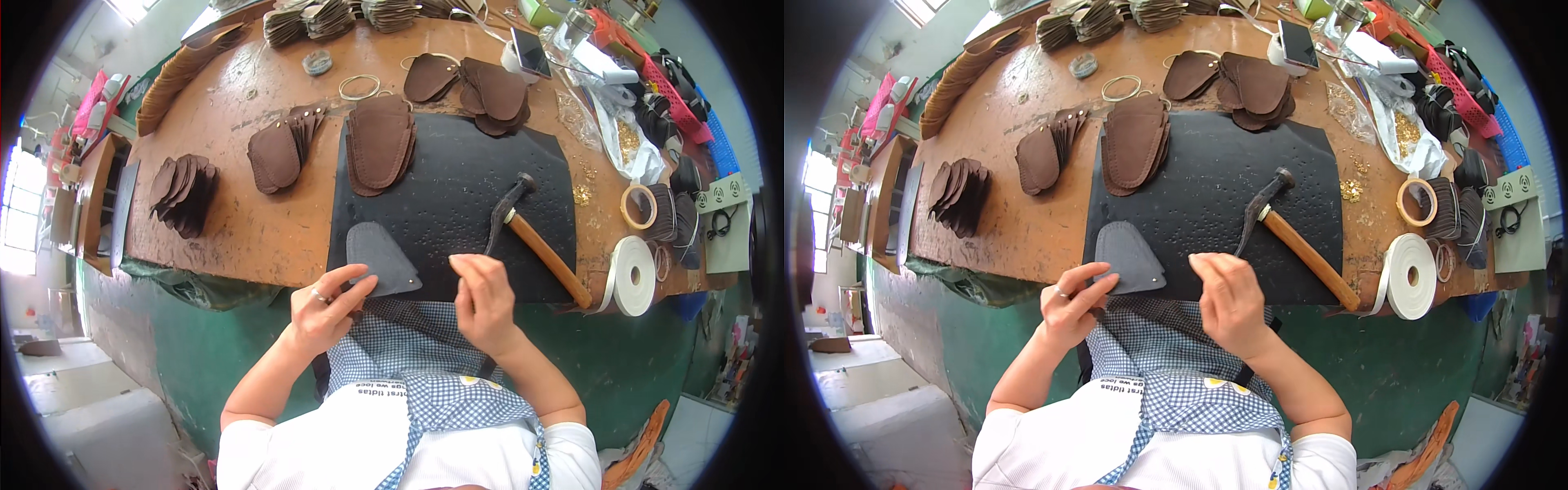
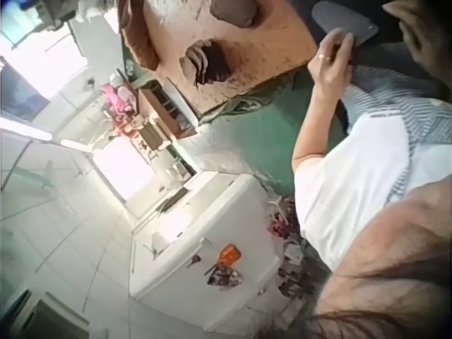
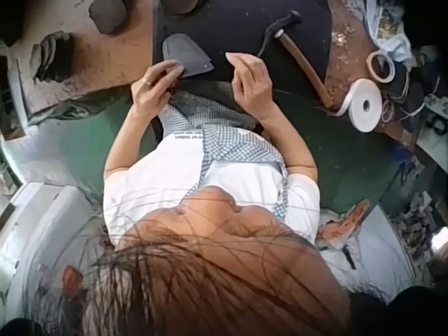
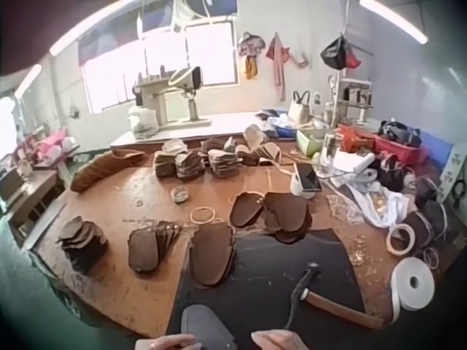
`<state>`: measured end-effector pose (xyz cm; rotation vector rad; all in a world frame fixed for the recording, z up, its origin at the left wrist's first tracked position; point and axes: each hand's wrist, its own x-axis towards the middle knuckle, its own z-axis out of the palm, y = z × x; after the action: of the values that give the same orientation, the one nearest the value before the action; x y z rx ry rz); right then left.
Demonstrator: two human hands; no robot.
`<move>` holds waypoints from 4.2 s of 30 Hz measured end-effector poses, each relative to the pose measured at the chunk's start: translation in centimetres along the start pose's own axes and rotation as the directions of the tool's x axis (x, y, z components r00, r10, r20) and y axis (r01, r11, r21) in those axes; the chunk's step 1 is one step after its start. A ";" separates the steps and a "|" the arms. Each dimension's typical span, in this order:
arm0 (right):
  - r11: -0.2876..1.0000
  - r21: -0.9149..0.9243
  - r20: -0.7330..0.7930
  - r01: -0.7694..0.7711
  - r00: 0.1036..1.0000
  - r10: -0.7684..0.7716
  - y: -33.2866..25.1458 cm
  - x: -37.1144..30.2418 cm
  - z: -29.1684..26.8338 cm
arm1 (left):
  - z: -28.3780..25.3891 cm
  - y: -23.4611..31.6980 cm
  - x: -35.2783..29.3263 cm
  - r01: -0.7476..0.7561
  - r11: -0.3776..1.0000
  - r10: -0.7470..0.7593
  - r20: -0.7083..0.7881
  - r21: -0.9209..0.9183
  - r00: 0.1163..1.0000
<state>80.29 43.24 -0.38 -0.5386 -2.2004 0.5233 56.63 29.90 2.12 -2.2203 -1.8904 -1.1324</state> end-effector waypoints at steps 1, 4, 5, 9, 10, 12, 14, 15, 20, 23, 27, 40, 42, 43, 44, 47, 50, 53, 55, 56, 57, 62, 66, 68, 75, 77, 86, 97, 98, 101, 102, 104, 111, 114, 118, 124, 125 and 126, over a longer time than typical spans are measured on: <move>1.000 -0.014 -0.028 -0.007 1.000 0.007 0.4 0.3 -0.4 | -0.1 0.0 0.4 0.015 0.999 -0.018 -0.067 -0.036 0.998; 0.997 -0.063 -0.079 -0.054 0.996 0.049 1.6 0.9 -1.6 | -1.0 0.6 1.8 0.095 0.990 -0.114 -0.202 -0.104 0.973; 0.994 -0.080 -0.095 -0.073 0.993 0.066 2.0 0.8 -1.9 | -1.2 0.7 2.1 0.159 0.977 -0.188 -0.225 -0.142 0.956; 0.981 -0.167 -0.149 -0.097 0.986 0.073 3.0 0.9 -3.1 | -1.4 0.8 2.0 0.501 0.748 -0.599 -0.116 -0.437 0.792; 0.977 -0.188 -0.152 -0.105 0.985 0.077 3.2 0.8 -3.4 | -1.0 0.4 1.6 0.581 0.605 -0.708 -0.033 -0.544 0.706; 0.970 -0.202 -0.152 -0.138 0.982 0.108 3.6 0.7 -3.8 | 0.1 -0.2 1.5 0.639 0.476 -0.769 0.066 -0.604 0.635; 0.961 -0.226 -0.148 -0.157 0.981 0.126 4.0 0.8 -4.0 | 1.4 -1.2 0.9 0.702 0.286 -0.820 0.212 -0.653 0.531; 0.962 -0.224 -0.149 -0.154 0.981 0.122 4.1 0.8 -4.1 | 2.1 -1.7 0.6 0.697 0.288 -0.815 0.214 -0.656 0.538; 0.917 -0.325 -0.055 -0.232 0.973 0.226 4.4 0.3 -4.7 | 3.0 -2.1 1.0 0.788 0.508 -0.808 0.124 -0.348 0.576; 0.854 -0.417 -0.052 -0.312 0.946 0.320 4.4 0.0 -5.3 | 2.6 -1.5 1.7 0.696 0.693 -0.709 -0.007 -0.188 0.705; 0.788 -0.487 0.031 -0.376 0.895 0.446 5.4 -0.2 -6.6 | 2.2 -2.3 1.7 0.662 0.701 -0.701 -0.085 -0.267 0.708; 0.776 0.161 0.228 -0.609 0.789 0.571 2.5 1.2 -7.5 | 3.4 -3.6 1.0 0.520 0.810 -0.583 -0.265 -0.273 0.768; 0.783 0.162 0.267 -0.600 0.791 0.551 1.6 1.7 -6.9 | 3.3 -3.8 2.3 0.366 0.910 -0.409 -0.273 -0.197 0.871; 0.817 0.141 0.271 -0.559 0.816 0.511 1.7 1.9 -6.4 | 3.5 -3.3 2.8 0.409 0.870 -0.469 -0.204 -0.276 0.859; 0.849 0.119 0.275 -0.515 0.839 0.470 1.8 2.1 -6.0 | 3.7 -3.2 3.1 0.389 0.873 -0.444 -0.150 -0.295 0.883; 0.890 0.081 0.242 -0.448 0.875 0.419 1.3 2.7 -5.1 | 3.7 -2.9 4.6 0.300 0.942 -0.306 -0.024 -0.150 0.952; 0.875 0.084 0.315 -0.477 0.846 0.430 0.3 3.0 -4.8 | 4.7 -3.9 4.4 0.259 0.949 -0.253 0.056 -0.179 0.966; 0.871 0.136 0.371 -0.473 0.839 0.398 -0.1 2.9 -4.4 | 5.2 -4.6 4.3 0.360 0.894 -0.334 0.140 -0.268 0.932; 0.870 0.152 0.382 -0.469 0.840 0.386 -0.2 2.9 -4.0 | 5.5 -4.7 4.3 0.410 0.865 -0.383 0.146 -0.289 0.912; 0.867 0.154 0.381 -0.475 0.838 0.391 -0.2 3.0 -4.0 | 5.6 -4.7 4.3 0.411 0.865 -0.383 0.152 -0.288 0.911; 0.874 0.139 0.386 -0.465 0.838 0.385 -0.4 3.1 -4.1 | 5.5 -4.6 4.4 0.400 0.873 -0.375 0.140 -0.280 0.916; 0.884 0.119 0.390 -0.452 0.840 0.378 -0.3 3.2 -4.0 | 5.8 -4.7 4.3 0.397 0.879 -0.379 0.120 -0.265 0.918; 0.891 0.104 0.398 -0.441 0.840 0.369 -0.3 3.3 -4.0 | 5.9 -4.8 4.3 0.407 0.882 -0.392 0.111 -0.237 0.913; 0.892 0.103 0.395 -0.440 0.841 0.369 -0.3 3.3 -4.1 | 6.1 -4.8 4.2 0.396 0.890 -0.384 0.095 -0.228 0.918; 0.897 0.088 0.400 -0.433 0.840 0.367 -0.4 3.4 -4.1 | 6.5 -4.3 3.9 0.397 0.891 -0.397 0.045 -0.220 0.917; 0.903 0.085 0.396 -0.422 0.846 0.358 -0.4 3.4 -4.0 | 6.6 -4.0 3.8 0.414 0.881 -0.417 0.037 -0.227 0.908; 0.914 0.075 0.381 -0.398 0.859 0.343 -0.4 3.3 -4.0 | 6.2 -3.6 4.1 0.405 0.887 -0.417 -0.007 -0.223 0.909; 0.904 0.075 0.398 -0.422 0.844 0.361 -0.5 3.2 -4.1 | 4.5 -5.7 4.2 0.484 0.785 -0.563 -0.119 -0.388 0.818; 0.902 0.073 0.398 -0.425 0.842 0.364 -0.4 3.2 -4.1 | 4.4 -5.6 3.8 0.485 0.783 -0.563 -0.115 -0.389 0.818; 0.903 0.080 0.391 -0.422 0.847 0.361 -0.4 3.2 -4.0 | 4.2 -5.1 2.7 0.544 0.797 -0.599 -0.222 -0.263 0.770; 0.904 0.078 0.399 -0.421 0.844 0.359 -0.4 3.3 -4.0 | 4.0 -4.8 2.8 0.546 0.796 -0.600 -0.221 -0.262 0.768; 0.904 0.076 0.407 -0.421 0.840 0.357 -0.5 3.4 -4.1 | 3.5 -3.8 3.5 0.471 0.820 -0.552 -0.238 -0.324 0.799; 0.904 0.075 0.403 -0.420 0.842 0.358 -0.6 3.4 -4.0 | 5.5 -2.9 4.2 0.449 0.788 -0.517 -0.056 -0.421 0.854; 0.903 0.073 0.409 -0.424 0.838 0.361 -0.7 3.4 -4.0 | 5.9 -2.9 4.1 0.472 0.788 -0.524 -0.029 -0.394 0.851; 0.911 0.064 0.397 -0.408 0.847 0.352 -0.5 3.3 -4.1 | 6.1 -2.6 4.3 0.478 0.800 -0.518 -0.015 -0.363 0.855; 0.911 0.062 0.404 -0.408 0.845 0.351 -0.5 3.5 -4.1 | 6.6 -3.0 4.1 0.425 0.864 -0.451 -0.039 -0.271 0.892; 0.912 0.061 0.403 -0.406 0.846 0.349 -0.6 3.6 -4.2 | 6.7 -2.9 4.1 0.400 0.885 -0.424 -0.056 -0.236 0.904; 0.910 0.059 0.410 -0.411 0.841 0.353 -0.6 3.7 -4.3 | 6.7 -2.9 4.1 0.398 0.886 -0.423 -0.061 -0.237 0.904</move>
<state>81.28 45.53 4.70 -0.8668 -2.4088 1.0789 57.57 37.18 -1.93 -1.8362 -2.3617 -1.5556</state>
